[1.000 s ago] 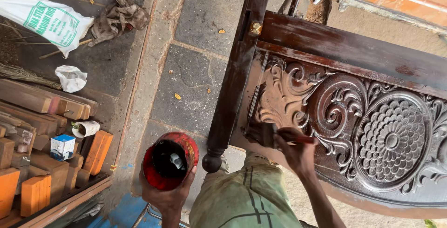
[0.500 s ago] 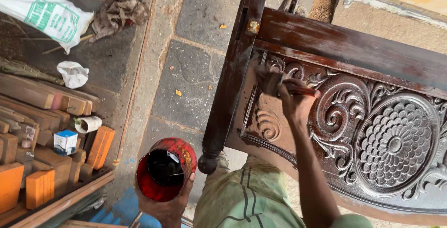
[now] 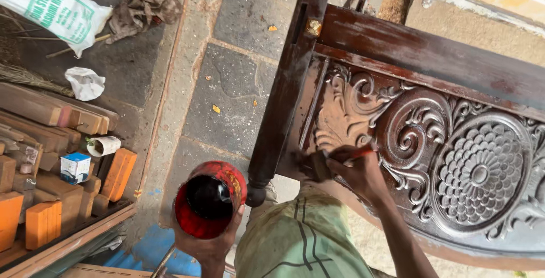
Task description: The person applies dark stain to a carved wooden headboard using a brush. They hold a red can of stain in the left hand and repeatedly dip the brush to cover the carved floral and scroll patterns, working across the surface.
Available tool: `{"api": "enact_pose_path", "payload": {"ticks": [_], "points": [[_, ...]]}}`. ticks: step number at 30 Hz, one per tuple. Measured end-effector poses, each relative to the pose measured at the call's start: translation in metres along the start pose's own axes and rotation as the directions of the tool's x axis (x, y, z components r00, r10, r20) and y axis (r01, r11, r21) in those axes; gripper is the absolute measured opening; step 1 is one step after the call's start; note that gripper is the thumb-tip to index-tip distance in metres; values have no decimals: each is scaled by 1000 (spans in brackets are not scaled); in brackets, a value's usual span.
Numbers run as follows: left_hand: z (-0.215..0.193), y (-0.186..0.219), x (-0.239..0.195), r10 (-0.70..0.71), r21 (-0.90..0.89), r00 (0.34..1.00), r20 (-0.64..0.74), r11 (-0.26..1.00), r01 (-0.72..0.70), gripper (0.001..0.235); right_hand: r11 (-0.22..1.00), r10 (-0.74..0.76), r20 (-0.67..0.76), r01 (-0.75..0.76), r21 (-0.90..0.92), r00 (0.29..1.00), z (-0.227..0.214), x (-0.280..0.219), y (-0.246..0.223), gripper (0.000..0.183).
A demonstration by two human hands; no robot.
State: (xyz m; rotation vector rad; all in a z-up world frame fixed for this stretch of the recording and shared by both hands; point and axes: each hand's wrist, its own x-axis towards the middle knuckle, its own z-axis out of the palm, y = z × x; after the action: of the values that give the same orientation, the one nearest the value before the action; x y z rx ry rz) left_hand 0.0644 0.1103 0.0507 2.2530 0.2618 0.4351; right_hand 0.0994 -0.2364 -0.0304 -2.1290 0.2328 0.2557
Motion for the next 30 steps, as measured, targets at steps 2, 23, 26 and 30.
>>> {"api": "enact_pose_path", "payload": {"ticks": [2, 23, 26, 30], "points": [[-1, 2, 2, 8, -7, 1000, -10, 1000, -8, 105, 989, 144, 4, -144, 36, 990, -8, 8, -10, 19], [-22, -25, -3, 36, -132, 999, 30, 991, -32, 106, 983, 39, 241, 6, -184, 970, -5, 35, -22, 11], [-25, -27, -3, 31, -140, 999, 45, 990, -25, 106, 995, -102, 138, 100, 24, 985, -1, 40, -26, 25], [-23, -27, 0, 43, -105, 999, 19, 994, -41, 108, 967, -251, 128, 243, 73, 960, -17, 24, -11, 23]]}}
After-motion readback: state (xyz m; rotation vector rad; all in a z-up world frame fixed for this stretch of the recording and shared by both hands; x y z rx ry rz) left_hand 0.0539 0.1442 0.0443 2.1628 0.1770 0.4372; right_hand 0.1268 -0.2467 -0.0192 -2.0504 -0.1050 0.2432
